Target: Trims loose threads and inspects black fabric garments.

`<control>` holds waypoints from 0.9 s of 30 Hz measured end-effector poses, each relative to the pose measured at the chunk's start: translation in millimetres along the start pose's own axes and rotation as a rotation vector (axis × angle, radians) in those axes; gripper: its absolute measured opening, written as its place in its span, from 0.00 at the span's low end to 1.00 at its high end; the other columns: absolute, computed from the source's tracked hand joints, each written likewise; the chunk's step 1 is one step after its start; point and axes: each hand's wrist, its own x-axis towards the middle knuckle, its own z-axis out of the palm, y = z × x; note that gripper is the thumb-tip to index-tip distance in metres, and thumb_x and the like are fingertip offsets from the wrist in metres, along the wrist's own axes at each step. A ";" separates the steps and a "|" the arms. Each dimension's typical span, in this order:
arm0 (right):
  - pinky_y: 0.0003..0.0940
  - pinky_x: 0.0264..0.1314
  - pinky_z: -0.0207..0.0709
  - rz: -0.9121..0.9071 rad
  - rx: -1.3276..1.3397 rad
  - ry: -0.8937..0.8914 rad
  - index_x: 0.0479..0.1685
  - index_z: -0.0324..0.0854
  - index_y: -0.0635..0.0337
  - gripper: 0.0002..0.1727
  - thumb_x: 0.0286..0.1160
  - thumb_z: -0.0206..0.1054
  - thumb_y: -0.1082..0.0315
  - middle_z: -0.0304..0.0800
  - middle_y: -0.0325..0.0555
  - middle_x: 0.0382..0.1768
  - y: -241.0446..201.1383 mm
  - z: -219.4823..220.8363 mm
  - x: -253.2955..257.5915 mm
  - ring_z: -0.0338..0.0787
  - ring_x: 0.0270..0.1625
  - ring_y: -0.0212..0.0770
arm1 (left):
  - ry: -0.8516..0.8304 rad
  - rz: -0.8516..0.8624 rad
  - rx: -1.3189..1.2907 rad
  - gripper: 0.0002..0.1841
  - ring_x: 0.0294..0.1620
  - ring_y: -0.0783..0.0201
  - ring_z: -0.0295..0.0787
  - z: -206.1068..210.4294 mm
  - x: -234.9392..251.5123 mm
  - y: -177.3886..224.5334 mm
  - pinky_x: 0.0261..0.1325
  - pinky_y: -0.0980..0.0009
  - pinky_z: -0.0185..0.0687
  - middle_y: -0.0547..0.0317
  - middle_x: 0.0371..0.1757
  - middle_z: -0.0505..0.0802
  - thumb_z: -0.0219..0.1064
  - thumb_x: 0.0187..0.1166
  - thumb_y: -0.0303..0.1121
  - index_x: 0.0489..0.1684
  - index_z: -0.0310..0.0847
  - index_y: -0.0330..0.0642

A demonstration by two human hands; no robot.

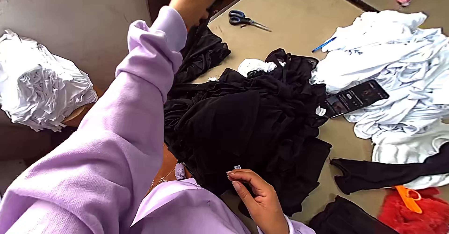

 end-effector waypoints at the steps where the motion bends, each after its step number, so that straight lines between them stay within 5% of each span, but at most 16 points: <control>1: 0.25 0.62 0.87 -0.004 -0.002 0.002 0.51 0.88 0.55 0.10 0.85 0.64 0.61 0.94 0.38 0.52 1.5 -1.5 0.8 0.92 0.57 0.29 | -0.124 -0.061 0.077 0.25 0.53 0.51 0.92 6.3 -16.2 2.0 0.48 0.55 0.90 0.40 0.67 0.87 0.60 0.89 0.36 0.84 0.68 0.40; 3: 0.25 0.62 0.87 -0.004 -0.009 0.007 0.51 0.88 0.55 0.11 0.86 0.64 0.61 0.94 0.38 0.52 4.4 -4.2 1.2 0.92 0.57 0.29 | -0.272 -0.083 0.199 0.27 0.55 0.43 0.92 25.9 -37.2 -16.4 0.53 0.45 0.90 0.36 0.69 0.86 0.60 0.87 0.32 0.87 0.66 0.40; 6: 0.24 0.62 0.87 -0.001 -0.006 0.016 0.50 0.89 0.58 0.11 0.85 0.64 0.62 0.94 0.40 0.51 10.1 -6.6 4.1 0.92 0.56 0.29 | -0.552 -0.040 0.417 0.20 0.58 0.37 0.89 52.4 -70.4 -44.4 0.65 0.37 0.80 0.31 0.57 0.91 0.74 0.74 0.30 0.63 0.85 0.29; 9: 0.25 0.60 0.88 -0.001 -0.011 0.006 0.49 0.89 0.59 0.11 0.84 0.65 0.63 0.94 0.40 0.50 9.9 -5.4 8.2 0.93 0.54 0.29 | -0.719 0.001 0.597 0.16 0.69 0.35 0.83 72.4 -100.3 -68.0 0.75 0.39 0.73 0.31 0.61 0.89 0.76 0.74 0.31 0.53 0.89 0.28; 12: 0.24 0.60 0.88 -0.021 -0.039 0.009 0.48 0.90 0.59 0.11 0.83 0.65 0.63 0.95 0.40 0.49 3.7 -3.4 16.2 0.93 0.53 0.28 | -0.539 0.060 0.448 0.11 0.56 0.39 0.89 65.8 -125.5 -70.1 0.65 0.40 0.79 0.33 0.49 0.91 0.70 0.78 0.29 0.40 0.87 0.23; 13: 0.25 0.60 0.88 -0.026 -0.047 0.022 0.47 0.90 0.58 0.11 0.83 0.65 0.62 0.95 0.39 0.49 1.6 -3.1 18.9 0.93 0.53 0.28 | -0.463 0.046 0.327 0.11 0.45 0.46 0.90 59.3 -135.2 -63.3 0.54 0.46 0.82 0.39 0.40 0.92 0.69 0.79 0.29 0.38 0.87 0.25; 16: 0.25 0.62 0.87 -0.076 -0.137 0.062 0.49 0.90 0.54 0.11 0.83 0.65 0.60 0.94 0.35 0.52 -4.8 -2.5 33.0 0.91 0.57 0.27 | -0.387 -0.043 -0.086 0.08 0.17 0.79 0.70 36.5 -173.7 -38.4 0.22 0.78 0.68 0.67 0.20 0.82 0.64 0.80 0.30 0.36 0.86 0.35; 19: 0.27 0.65 0.85 -0.212 -0.334 0.092 0.47 0.90 0.61 0.12 0.79 0.66 0.63 0.94 0.43 0.51 -10.7 -0.8 63.5 0.92 0.58 0.32 | -0.351 -0.042 -0.240 0.08 0.15 0.83 0.69 21.0 -215.5 -25.8 0.20 0.83 0.65 0.70 0.19 0.83 0.62 0.81 0.29 0.35 0.85 0.35; 23: 0.52 0.61 0.84 -0.283 -0.616 0.075 0.49 0.90 0.69 0.14 0.79 0.65 0.66 0.94 0.59 0.49 -15.1 -4.6 137.9 0.93 0.54 0.55 | -0.292 -0.007 -0.283 0.08 0.22 0.82 0.75 11.2 -275.5 -14.2 0.27 0.82 0.71 0.66 0.26 0.88 0.63 0.78 0.30 0.36 0.84 0.35; 27: 0.67 0.72 0.73 -0.139 -0.881 -0.145 0.61 0.87 0.68 0.17 0.79 0.66 0.69 0.87 0.66 0.66 2.9 10.8 222.0 0.81 0.73 0.69 | -0.310 -0.052 -0.393 0.07 0.21 0.80 0.74 14.4 -336.5 -9.6 0.24 0.82 0.70 0.66 0.22 0.83 0.65 0.77 0.29 0.35 0.85 0.35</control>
